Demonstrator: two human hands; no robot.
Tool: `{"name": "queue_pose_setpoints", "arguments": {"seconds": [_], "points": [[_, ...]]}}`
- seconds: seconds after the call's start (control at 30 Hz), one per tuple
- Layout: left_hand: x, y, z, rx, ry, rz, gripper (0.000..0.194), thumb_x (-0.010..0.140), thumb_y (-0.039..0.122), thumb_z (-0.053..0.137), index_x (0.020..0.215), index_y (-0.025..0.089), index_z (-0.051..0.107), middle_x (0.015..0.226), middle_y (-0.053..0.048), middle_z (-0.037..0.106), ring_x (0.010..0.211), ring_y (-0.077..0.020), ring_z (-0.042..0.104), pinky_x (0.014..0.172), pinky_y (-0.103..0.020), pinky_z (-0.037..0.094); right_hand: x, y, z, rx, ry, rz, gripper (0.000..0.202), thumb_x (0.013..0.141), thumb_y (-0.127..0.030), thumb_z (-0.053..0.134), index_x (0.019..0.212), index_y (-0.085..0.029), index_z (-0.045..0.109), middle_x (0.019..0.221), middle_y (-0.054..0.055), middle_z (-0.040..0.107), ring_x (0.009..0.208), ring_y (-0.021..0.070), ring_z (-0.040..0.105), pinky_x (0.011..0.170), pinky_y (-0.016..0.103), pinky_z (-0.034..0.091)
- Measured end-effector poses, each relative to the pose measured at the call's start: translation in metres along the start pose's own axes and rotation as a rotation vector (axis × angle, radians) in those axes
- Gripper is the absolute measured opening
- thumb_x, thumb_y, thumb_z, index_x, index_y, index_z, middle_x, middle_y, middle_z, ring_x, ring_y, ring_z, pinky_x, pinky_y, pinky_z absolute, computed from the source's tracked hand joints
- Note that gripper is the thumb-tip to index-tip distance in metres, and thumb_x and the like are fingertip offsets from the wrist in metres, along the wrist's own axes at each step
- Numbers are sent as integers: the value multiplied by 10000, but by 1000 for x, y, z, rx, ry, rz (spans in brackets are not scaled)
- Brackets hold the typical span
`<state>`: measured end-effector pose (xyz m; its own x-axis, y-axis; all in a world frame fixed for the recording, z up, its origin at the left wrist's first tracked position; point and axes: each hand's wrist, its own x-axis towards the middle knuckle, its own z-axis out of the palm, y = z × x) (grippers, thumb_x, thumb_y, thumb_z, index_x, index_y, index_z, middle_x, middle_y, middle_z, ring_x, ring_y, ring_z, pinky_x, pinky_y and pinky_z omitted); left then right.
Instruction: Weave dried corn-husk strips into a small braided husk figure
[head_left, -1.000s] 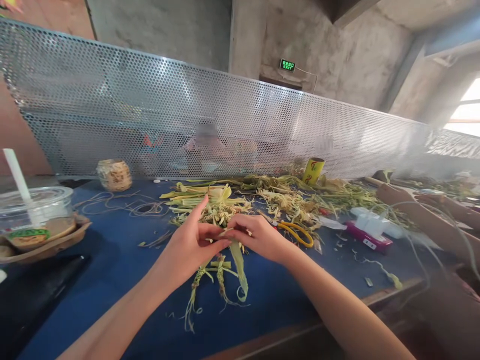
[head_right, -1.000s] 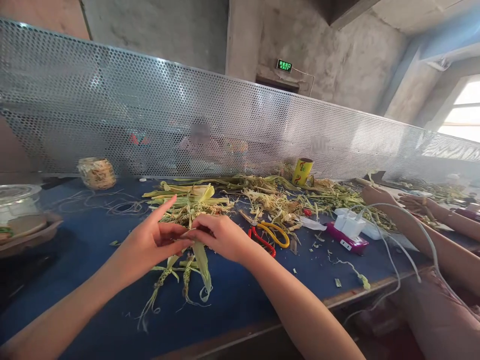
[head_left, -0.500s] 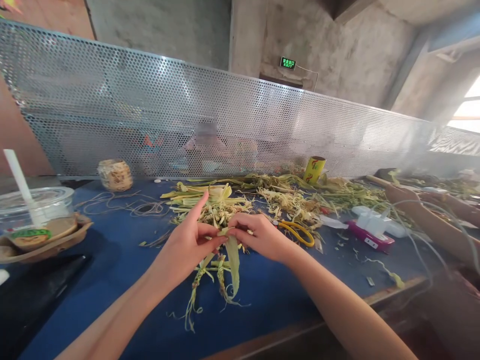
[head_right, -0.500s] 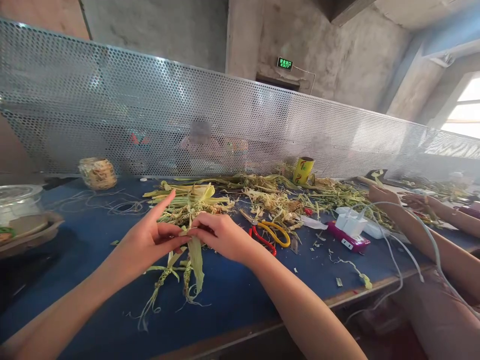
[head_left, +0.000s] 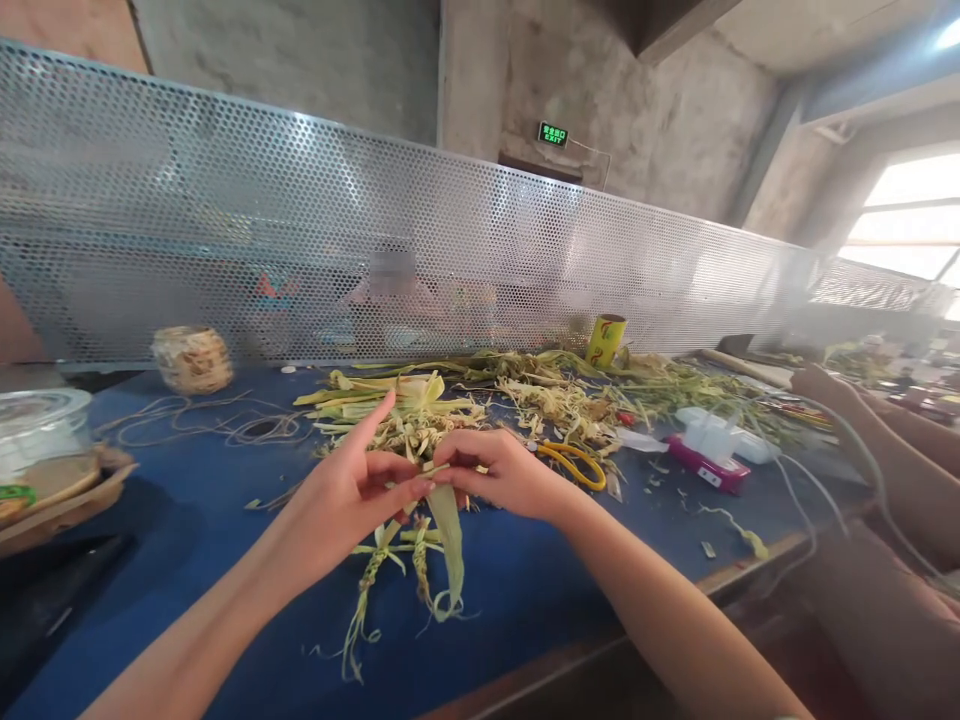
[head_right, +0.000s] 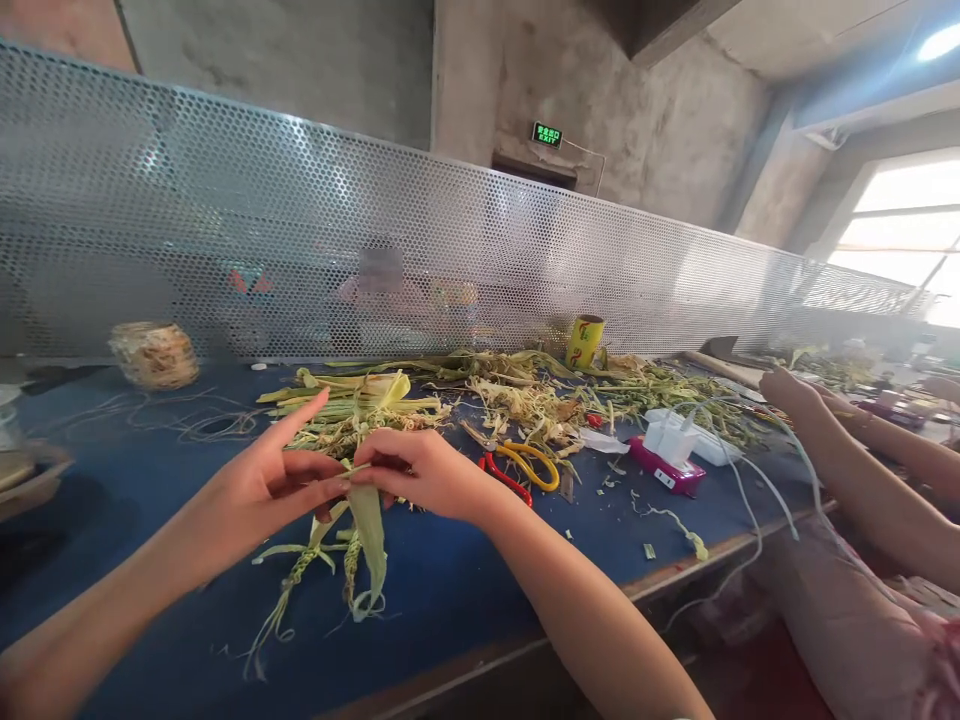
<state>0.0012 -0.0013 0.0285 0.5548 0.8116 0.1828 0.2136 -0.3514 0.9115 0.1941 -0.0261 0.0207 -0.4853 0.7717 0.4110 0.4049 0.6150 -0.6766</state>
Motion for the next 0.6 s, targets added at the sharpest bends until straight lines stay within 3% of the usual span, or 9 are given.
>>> {"name": "queue_pose_setpoints", "arguments": {"seconds": [0.23, 0.37, 0.47, 0.6], "points": [[-1, -3, 8, 13, 54, 48, 956, 728, 410, 623, 1456, 207, 37, 709, 0, 676, 570, -158, 577, 548, -272, 491, 1, -1, -7, -191, -93, -83, 111, 908, -242, 450, 883, -165, 527, 694, -31, 518, 583, 66, 510, 623, 195, 429], [0, -8, 9, 129, 88, 63, 921, 725, 463, 600, 1456, 269, 73, 811, -22, 708, 640, -210, 640, 595, -297, 507, 3, 1, -9, -349, -123, -154, 96, 910, -209, 451, 910, -161, 534, 733, -9, 554, 690, 97, 528, 676, 204, 418], [3, -12, 6, 237, 43, 99, 899, 743, 480, 574, 1456, 284, 63, 892, -33, 723, 670, -231, 661, 626, -302, 515, 5, 3, -7, -405, -153, -174, 110, 917, -202, 436, 914, -154, 536, 843, 27, 599, 775, 117, 544, 724, 216, 416], [4, -15, 4, 341, 54, 154, 857, 785, 488, 522, 1458, 278, 34, 1018, -47, 713, 849, -269, 672, 741, -333, 521, 5, 5, -6, -435, -171, -154, 133, 927, -199, 409, 923, -153, 534, 840, 28, 605, 754, 118, 544, 709, 213, 411]]}}
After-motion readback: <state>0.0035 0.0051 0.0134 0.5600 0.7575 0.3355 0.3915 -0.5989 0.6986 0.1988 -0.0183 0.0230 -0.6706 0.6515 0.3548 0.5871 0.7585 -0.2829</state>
